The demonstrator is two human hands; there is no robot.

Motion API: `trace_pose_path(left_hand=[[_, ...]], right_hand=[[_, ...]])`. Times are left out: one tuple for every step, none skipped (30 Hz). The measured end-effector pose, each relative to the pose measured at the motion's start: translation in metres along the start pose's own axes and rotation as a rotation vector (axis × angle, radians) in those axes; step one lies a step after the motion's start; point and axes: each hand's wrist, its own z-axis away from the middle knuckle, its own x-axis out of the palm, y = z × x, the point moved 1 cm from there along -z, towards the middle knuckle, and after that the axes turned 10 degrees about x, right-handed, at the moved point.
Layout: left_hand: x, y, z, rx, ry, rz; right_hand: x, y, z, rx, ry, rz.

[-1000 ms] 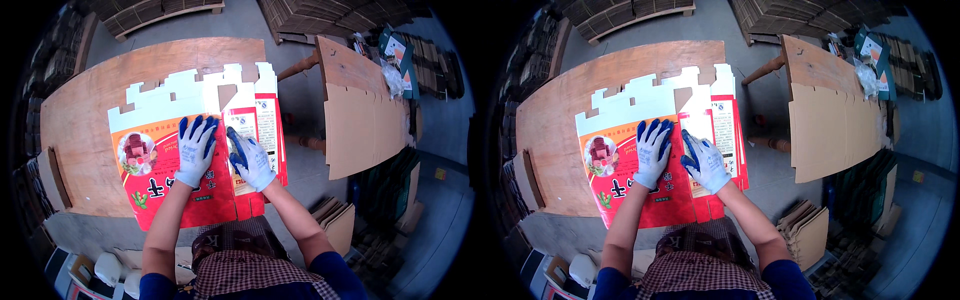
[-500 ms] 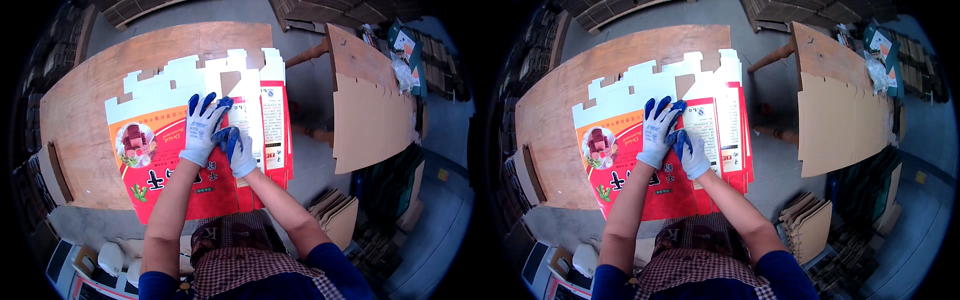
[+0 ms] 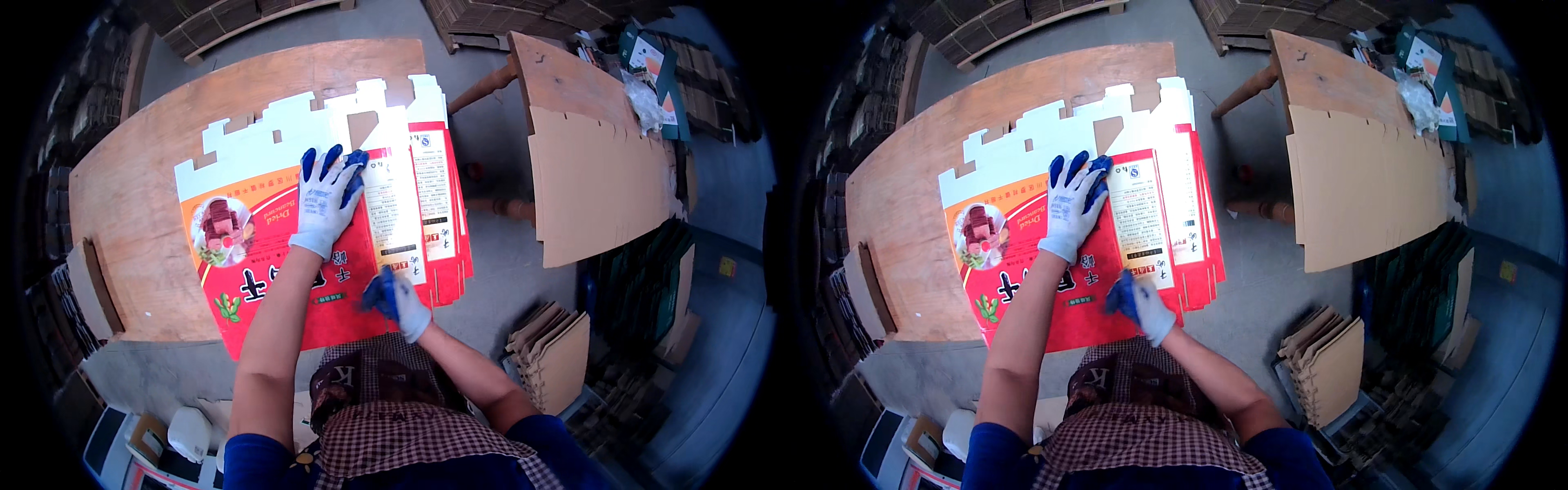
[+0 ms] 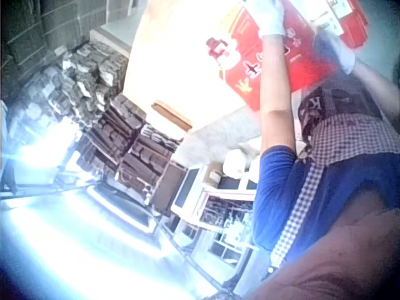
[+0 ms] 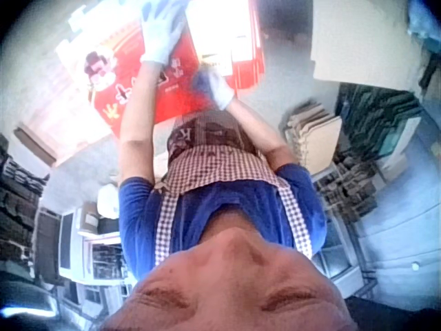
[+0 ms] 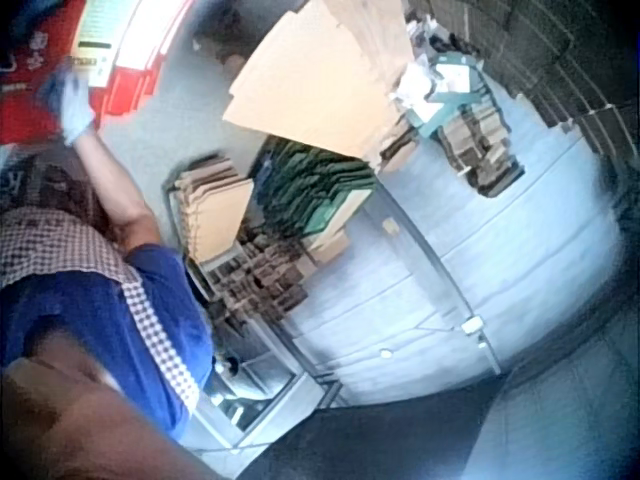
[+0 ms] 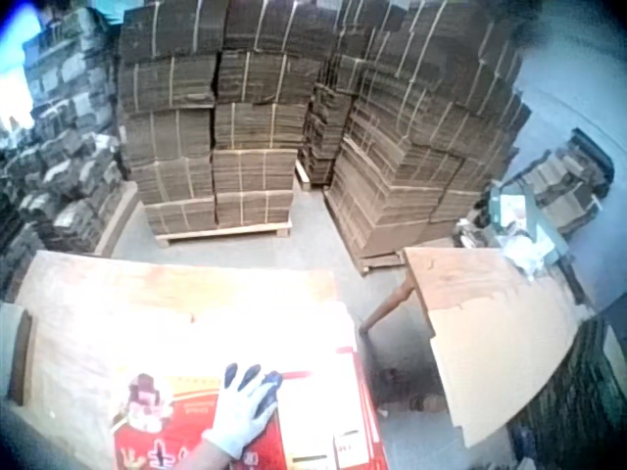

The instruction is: The person applies a white paste to the flaps of flat cardboard sheets, then folds and presses the flaps to form boxes. The person handles multiple sheets and boxes, stacking the finished boxes on the table.

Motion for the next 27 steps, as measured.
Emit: trace_pose_path(left_hand=[[-0.007, 0.004, 0.002, 0.009, -0.023, -0.014], [-0.011, 0.011, 0.001, 0.027, -0.045, -0.024], [-0.015, 0.017, 0.005, 0.027, -0.144, -0.095], [-0.008, 0.022, 0.010, 0.069, -0.074, -0.105], [-0.004, 0.031, 0.017, 0.046, -0.080, -0.088], [-0.003, 0.041, 0.027, 0.025, -0.088, -0.073], [-0.005, 0.053, 0.037, 0.005, -0.122, -0.041], [-0.007, 0.061, 0.047, 0.030, -0.119, -0.045], [-0.008, 0.069, 0.056, 0.023, -0.133, -0.023], [-0.012, 0.074, 0.062, 0.017, -0.142, -0.008], [-0.014, 0.076, 0.067, 0.007, -0.162, -0.026], [-0.015, 0.076, 0.068, 0.000, -0.181, -0.044], [-0.019, 0.077, 0.067, -0.016, -0.198, -0.061], [-0.018, 0.079, 0.065, -0.013, -0.214, -0.086], [-0.016, 0.080, 0.065, -0.001, -0.218, -0.092], [-0.013, 0.081, 0.064, 0.010, -0.220, -0.102], [-0.009, 0.083, 0.062, 0.010, -0.238, -0.105], [-0.007, 0.087, 0.061, -0.013, -0.273, -0.105], [-0.004, 0.090, 0.060, -0.009, -0.263, -0.104], [-0.002, 0.088, 0.061, -0.008, -0.251, -0.108], [0.001, 0.085, 0.066, -0.036, -0.232, -0.106], [0.003, 0.082, 0.071, -0.070, -0.217, -0.103], [0.001, 0.081, 0.073, -0.055, -0.194, -0.127], [0.003, 0.079, 0.072, -0.036, -0.173, -0.150], [0.003, 0.078, 0.072, -0.029, -0.162, -0.158], [0.004, 0.080, 0.071, -0.023, -0.151, -0.168], [0.004, 0.080, 0.068, -0.020, -0.169, -0.199]], right_hand=[[-0.013, -0.008, 0.003, 0.056, 0.005, 0.007], [-0.023, -0.016, 0.002, 0.106, 0.018, 0.014], [-0.030, -0.007, -0.011, 0.223, -0.018, -0.220], [-0.038, -0.004, -0.019, 0.207, -0.160, -0.414], [-0.045, -0.004, -0.026, 0.186, -0.308, -0.605], [-0.051, -0.003, -0.028, 0.158, -0.461, -0.794], [-0.058, -0.006, -0.027, 0.188, -0.511, -0.694], [-0.062, -0.010, -0.023, 0.172, -0.383, -0.714], [-0.064, -0.017, -0.017, 0.149, -0.255, -0.733], [-0.074, -0.021, -0.013, 0.043, -0.154, -0.678], [-0.082, -0.024, -0.009, -0.050, -0.044, -0.615], [-0.090, -0.030, -0.009, -0.195, 0.100, -0.643], [-0.096, -0.039, -0.001, -0.233, 0.267, -0.592], [-0.108, -0.049, 0.010, -0.271, 0.444, -0.535], [-0.134, -0.034, 0.011, -0.267, 0.460, -0.611], [-0.150, -0.029, 0.016, -0.245, 0.539, -0.637], [-0.164, -0.025, 0.020, -0.221, 0.616, -0.663], [-0.179, -0.018, 0.025, -0.196, 0.694, -0.689], [-0.197, -0.006, 0.034, -0.191, 0.643, -0.703], [-0.204, -0.005, 0.042, -0.194, 0.670, -0.635], [-0.211, -0.011, 0.050, -0.197, 0.697, -0.561], [-0.217, -0.019, 0.058, -0.192, 0.722, -0.486], [-0.224, -0.026, 0.068, -0.210, 0.718, -0.476], [-0.239, -0.031, 0.072, -0.182, 0.701, -0.466], [-0.252, -0.030, 0.076, -0.144, 0.683, -0.469], [-0.262, -0.026, 0.081, -0.105, 0.662, -0.471], [-0.277, -0.008, 0.079, -0.034, 0.675, -0.460]])
